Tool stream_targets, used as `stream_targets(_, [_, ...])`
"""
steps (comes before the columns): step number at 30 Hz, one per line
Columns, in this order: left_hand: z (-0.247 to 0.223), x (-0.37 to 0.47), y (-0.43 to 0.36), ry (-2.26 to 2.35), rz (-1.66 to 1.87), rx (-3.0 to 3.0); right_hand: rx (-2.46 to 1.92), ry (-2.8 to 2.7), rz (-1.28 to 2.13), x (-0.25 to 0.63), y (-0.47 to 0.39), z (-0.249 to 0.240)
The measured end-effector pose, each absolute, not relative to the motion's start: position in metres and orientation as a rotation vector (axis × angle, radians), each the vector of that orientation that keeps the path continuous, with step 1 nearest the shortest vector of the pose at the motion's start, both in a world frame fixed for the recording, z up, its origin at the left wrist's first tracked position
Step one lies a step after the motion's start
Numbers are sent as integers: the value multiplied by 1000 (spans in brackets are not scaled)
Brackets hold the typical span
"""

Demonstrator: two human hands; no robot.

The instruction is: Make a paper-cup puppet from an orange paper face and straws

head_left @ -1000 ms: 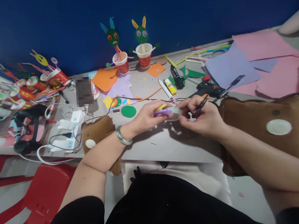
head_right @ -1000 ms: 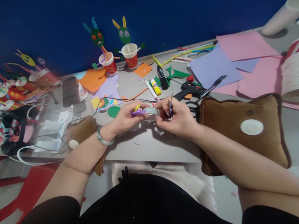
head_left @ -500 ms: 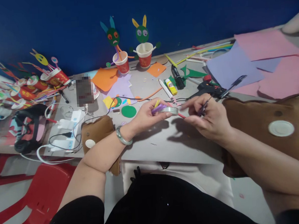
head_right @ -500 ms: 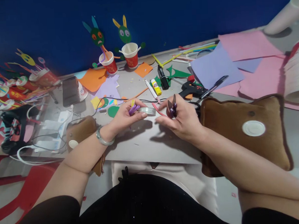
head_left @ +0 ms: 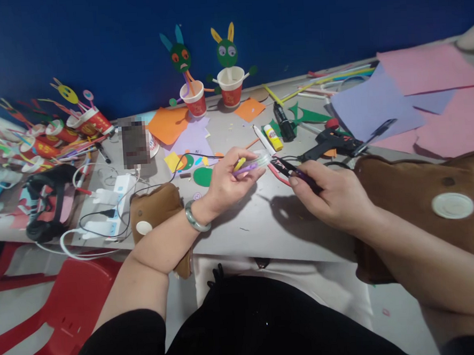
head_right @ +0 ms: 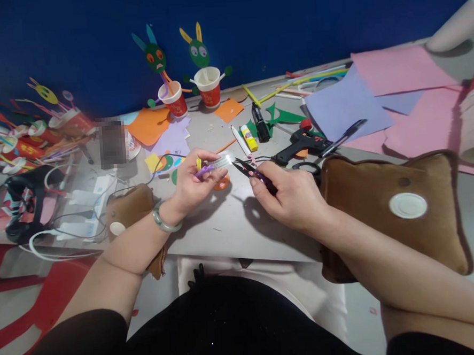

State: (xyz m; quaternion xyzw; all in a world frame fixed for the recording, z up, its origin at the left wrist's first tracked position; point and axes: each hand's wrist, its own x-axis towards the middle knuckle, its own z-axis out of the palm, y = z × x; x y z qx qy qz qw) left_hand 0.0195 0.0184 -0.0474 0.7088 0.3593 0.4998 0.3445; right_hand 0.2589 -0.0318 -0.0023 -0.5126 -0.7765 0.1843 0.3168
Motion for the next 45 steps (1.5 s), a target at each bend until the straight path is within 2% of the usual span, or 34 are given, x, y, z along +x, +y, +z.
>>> stream_targets(13, [-49, 18, 19, 857, 1390, 1972, -1371, -2055, 476, 260, -31, -3])
stream_targets(31, [-38, 10, 23, 864, 1320, 2105, -1386, -2023, 563, 257, -33, -2])
stream_targets(36, [-37, 12, 18, 720, 1342, 2160, -1351, -1993, 549, 254, -33, -3])
stream_targets(39, [-38, 17, 9, 593, 1194, 2275, -1309, -1995, 535, 255, -31, -1])
stream_targets(45, [-41, 15, 12, 890, 1269, 2027, -1312, -1901, 469, 260, -30, 9])
